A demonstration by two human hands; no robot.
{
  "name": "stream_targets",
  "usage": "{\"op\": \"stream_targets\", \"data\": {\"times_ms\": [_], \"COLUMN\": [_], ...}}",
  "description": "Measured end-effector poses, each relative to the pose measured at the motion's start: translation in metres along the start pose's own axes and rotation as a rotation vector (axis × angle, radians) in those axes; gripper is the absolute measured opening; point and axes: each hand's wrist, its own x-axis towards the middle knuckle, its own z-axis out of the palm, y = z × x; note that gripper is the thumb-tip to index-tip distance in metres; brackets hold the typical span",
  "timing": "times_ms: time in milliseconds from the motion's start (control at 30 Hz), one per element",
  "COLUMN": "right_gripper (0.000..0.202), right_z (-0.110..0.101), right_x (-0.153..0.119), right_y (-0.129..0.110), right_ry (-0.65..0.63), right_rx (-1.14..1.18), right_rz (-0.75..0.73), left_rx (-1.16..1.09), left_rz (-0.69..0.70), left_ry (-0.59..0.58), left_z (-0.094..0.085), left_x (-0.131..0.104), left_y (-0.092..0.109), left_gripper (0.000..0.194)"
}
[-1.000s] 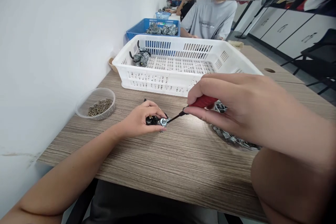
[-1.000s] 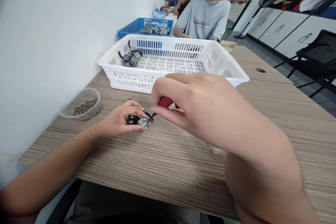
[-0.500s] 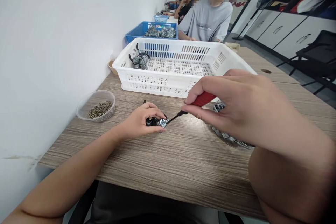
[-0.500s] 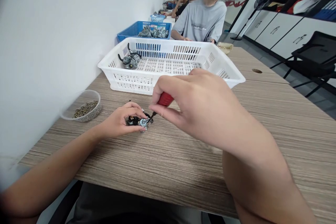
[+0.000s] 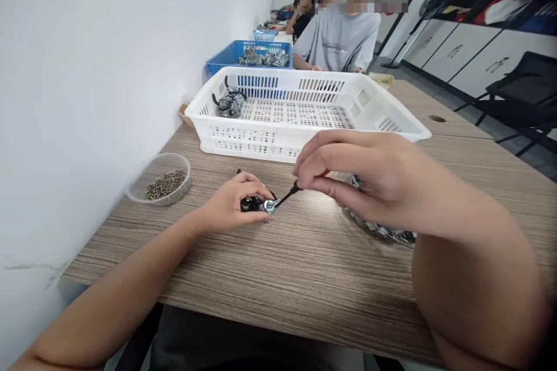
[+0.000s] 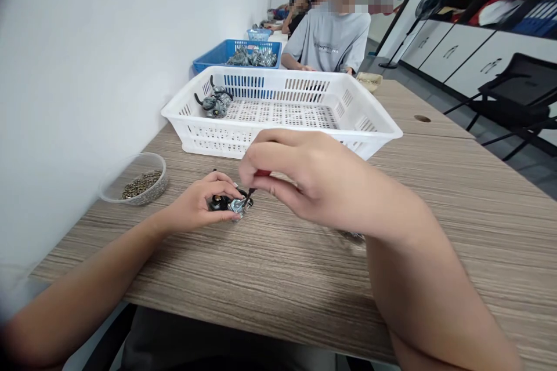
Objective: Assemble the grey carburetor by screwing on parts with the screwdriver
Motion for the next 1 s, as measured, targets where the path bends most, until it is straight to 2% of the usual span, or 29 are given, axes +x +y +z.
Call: {"op": "stream_targets", "data": {"times_ms": [133, 200, 300, 367, 433, 567, 667, 733, 800, 900, 1000], "right_gripper": [0.021, 0.029, 0.023, 0.02, 0.021, 0.015, 0.028, 0.033, 0.028, 0.024, 0.014], "right_z": [0.007, 0.008, 0.001, -0.006, -0.011, -0.01, -0.004, 0.0, 0.0, -0.004, -0.007], "right_x": [0.005, 0.003, -0.005, -0.011, -0.014, -0.01, -0.005, -0.005, -0.007, -0.012, -0.012], "right_y": [0.003, 0.002, 0.001, -0.001, -0.002, -0.003, -0.002, -0.002, -0.002, -0.004, -0.006], "right_ry": [0.182, 0.231, 0.114, 0.004, -0.055, -0.014, 0.108, 0.143, 0.102, -0.012, -0.056], "right_rx": [-0.324, -0.427, -0.296, -0.141, -0.065, -0.134, -0.34, -0.408, -0.314, -0.063, -0.009], "right_rz": [0.046, 0.096, 0.152, 0.138, 0.12, 0.092, 0.121, 0.166, 0.184, 0.107, 0.039], "left_rx": [-0.009, -0.014, -0.011, -0.01, -0.008, 0.0, -0.004, -0.008, -0.008, -0.005, -0.005], "left_rz": [0.002, 0.003, 0.004, 0.008, 0.013, 0.02, 0.015, 0.013, 0.012, -0.002, -0.017], "left_ry": [-0.002, -0.007, -0.007, -0.002, 0.001, 0.007, 0.004, 0.003, 0.003, 0.001, -0.003], "left_z": [0.0, -0.001, -0.001, 0.0, 0.0, 0.001, 0.0, 0.0, 0.001, 0.001, 0.001], "left_x": [0.0, 0.001, 0.001, 0.001, 0.001, 0.0, 0.0, 0.0, 0.001, 0.0, 0.0], "left_y": [0.001, 0.001, 0.002, 0.001, 0.001, 0.0, -0.001, -0.001, 0.0, 0.001, 0.004], "left_gripper": [0.037, 0.036, 0.035, 0.036, 0.036, 0.035, 0.035, 0.035, 0.036, 0.037, 0.036]}}
